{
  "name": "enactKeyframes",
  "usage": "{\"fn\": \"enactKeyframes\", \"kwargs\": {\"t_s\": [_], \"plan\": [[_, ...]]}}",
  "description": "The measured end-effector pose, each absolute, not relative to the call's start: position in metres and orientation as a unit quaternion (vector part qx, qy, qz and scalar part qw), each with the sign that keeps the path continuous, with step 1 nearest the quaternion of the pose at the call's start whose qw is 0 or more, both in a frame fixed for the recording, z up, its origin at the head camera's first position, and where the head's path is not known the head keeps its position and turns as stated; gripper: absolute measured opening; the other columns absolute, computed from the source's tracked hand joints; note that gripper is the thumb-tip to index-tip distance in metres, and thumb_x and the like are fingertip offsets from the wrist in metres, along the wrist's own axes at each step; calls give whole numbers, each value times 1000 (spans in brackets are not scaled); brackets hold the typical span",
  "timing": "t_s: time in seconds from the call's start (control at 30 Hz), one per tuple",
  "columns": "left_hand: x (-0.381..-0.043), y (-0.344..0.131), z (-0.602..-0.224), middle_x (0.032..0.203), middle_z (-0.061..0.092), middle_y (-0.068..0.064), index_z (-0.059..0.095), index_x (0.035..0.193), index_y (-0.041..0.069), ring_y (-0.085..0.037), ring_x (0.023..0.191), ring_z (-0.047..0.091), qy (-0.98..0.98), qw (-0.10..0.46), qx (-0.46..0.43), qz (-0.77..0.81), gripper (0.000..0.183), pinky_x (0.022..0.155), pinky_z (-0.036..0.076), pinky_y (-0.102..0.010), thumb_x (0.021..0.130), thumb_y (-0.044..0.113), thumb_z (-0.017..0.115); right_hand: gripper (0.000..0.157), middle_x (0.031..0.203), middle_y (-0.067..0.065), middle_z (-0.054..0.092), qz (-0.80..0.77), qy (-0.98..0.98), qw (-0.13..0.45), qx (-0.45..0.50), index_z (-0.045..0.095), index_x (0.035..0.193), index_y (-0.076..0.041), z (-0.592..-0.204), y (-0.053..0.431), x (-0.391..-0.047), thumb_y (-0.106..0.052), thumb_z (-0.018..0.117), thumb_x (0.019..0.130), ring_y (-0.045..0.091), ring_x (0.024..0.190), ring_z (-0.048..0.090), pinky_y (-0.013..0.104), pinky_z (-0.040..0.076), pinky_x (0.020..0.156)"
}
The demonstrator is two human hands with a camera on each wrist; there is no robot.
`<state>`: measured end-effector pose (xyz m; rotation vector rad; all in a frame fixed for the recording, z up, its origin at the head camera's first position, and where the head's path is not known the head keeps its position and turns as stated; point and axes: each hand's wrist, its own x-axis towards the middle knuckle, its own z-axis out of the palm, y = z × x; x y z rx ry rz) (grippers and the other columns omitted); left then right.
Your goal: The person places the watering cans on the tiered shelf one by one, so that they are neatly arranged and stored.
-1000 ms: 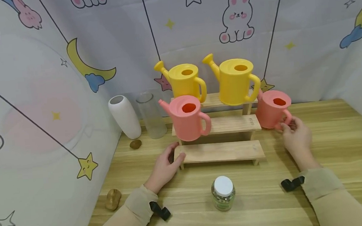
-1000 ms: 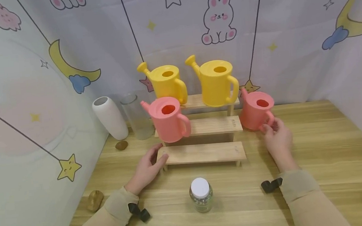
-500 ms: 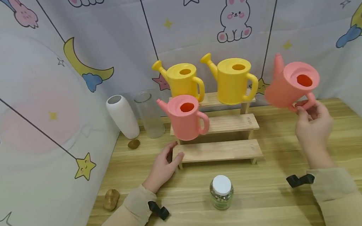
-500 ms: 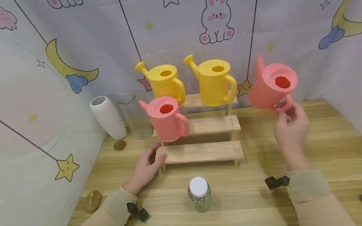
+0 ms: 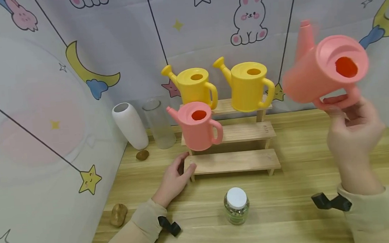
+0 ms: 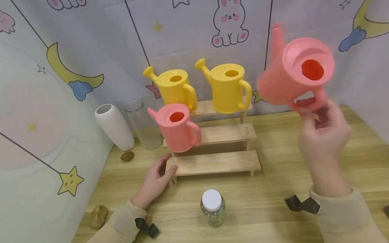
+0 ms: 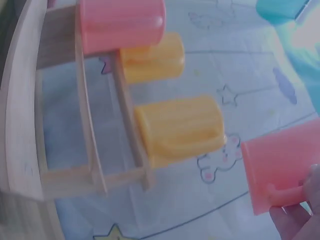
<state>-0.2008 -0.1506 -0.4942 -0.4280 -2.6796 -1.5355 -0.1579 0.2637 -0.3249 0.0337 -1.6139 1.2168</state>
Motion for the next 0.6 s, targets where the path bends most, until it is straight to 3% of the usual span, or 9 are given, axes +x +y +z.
{"fn": "enactKeyframes", "kwargs": {"t_s": [0.2, 0.37, 0.6], "plan": [[-200, -150, -493, 155, 51, -2, 49, 151, 20, -25, 147, 47, -857, 9, -136, -497, 65, 119, 43, -44, 98, 56, 63, 12, 89, -11, 74, 517, -700, 492, 24, 68, 91, 11, -331, 249, -147, 0, 65, 93, -4, 70, 69, 9, 57, 78], [-200, -150, -492, 155, 51, -2, 49, 151, 20, -24, 147, 46, -856, 7, -134, -500, 65, 120, 43, -44, 98, 55, 63, 13, 94, -13, 74, 524, -711, 464, 71, 63, 94, 18, -336, 235, -145, 5, 66, 93, -2, 79, 71, 8, 56, 76], [-199, -150, -492, 156, 51, -3, 48, 151, 19, -24, 148, 46, -855, 5, -134, -500, 66, 120, 42, -43, 98, 55, 63, 9, 94, -18, 72, 509, -711, 474, 102, 64, 92, 19, -330, 223, -139, 11, 62, 92, -4, 82, 70, 6, 54, 68]]}}
